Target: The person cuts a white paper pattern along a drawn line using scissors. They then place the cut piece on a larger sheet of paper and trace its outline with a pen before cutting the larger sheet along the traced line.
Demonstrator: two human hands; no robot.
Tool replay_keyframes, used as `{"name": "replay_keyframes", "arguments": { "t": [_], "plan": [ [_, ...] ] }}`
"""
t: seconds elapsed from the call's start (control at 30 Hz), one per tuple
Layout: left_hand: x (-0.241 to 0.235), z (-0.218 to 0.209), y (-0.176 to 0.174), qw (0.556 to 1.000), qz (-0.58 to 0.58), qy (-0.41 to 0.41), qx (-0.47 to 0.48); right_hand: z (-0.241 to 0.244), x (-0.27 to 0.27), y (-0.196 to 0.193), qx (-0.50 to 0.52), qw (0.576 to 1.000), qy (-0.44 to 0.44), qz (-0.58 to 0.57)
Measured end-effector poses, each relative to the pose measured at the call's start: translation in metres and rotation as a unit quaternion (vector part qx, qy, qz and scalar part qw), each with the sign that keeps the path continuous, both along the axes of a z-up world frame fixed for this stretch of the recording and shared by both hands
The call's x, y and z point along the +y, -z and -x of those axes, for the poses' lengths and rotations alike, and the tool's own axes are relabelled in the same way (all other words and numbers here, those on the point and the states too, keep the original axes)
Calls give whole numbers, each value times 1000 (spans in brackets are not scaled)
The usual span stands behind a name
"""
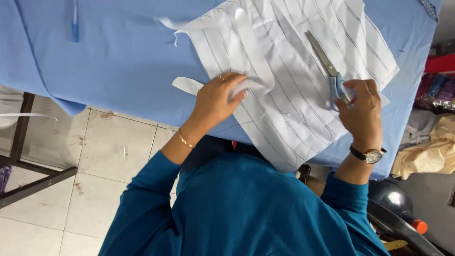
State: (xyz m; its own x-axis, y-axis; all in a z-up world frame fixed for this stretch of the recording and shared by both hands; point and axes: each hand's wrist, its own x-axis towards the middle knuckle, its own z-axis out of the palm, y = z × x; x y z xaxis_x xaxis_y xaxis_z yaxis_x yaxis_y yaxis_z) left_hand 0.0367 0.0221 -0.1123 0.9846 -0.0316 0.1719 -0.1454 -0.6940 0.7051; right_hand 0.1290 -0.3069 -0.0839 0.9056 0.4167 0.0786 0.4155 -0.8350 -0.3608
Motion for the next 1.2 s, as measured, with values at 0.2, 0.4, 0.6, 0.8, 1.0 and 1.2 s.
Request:
{"name": "replay_keyframes", "arguments": {
  "t": [0.2, 0.4, 0.6, 0.8, 1.0, 1.2],
  "plan": [
    [-15, 33, -17, 995, -65, 44, 58, 17, 71, -14, -51, 977, -112, -176],
    [-14, 49, -7, 972, -234, 5, -10, 27, 129, -1, -57, 945, -292, -136],
    [-54, 69, 20, 964, -263, 8, 44, 23, 158, 6, -69, 925, -362, -87],
    [-49, 74, 19, 947, -305, 28, 101, 3, 137, 37, -87, 970, -226, 2],
    [-44, 80, 14, 946, -292, 46, 133, -28, 97, 30, 23, 989, -140, -48],
    [-6, 86, -7, 997, 73, 14, -8, -29, 85, 14, -84, 956, -190, -209]
  ]
}}
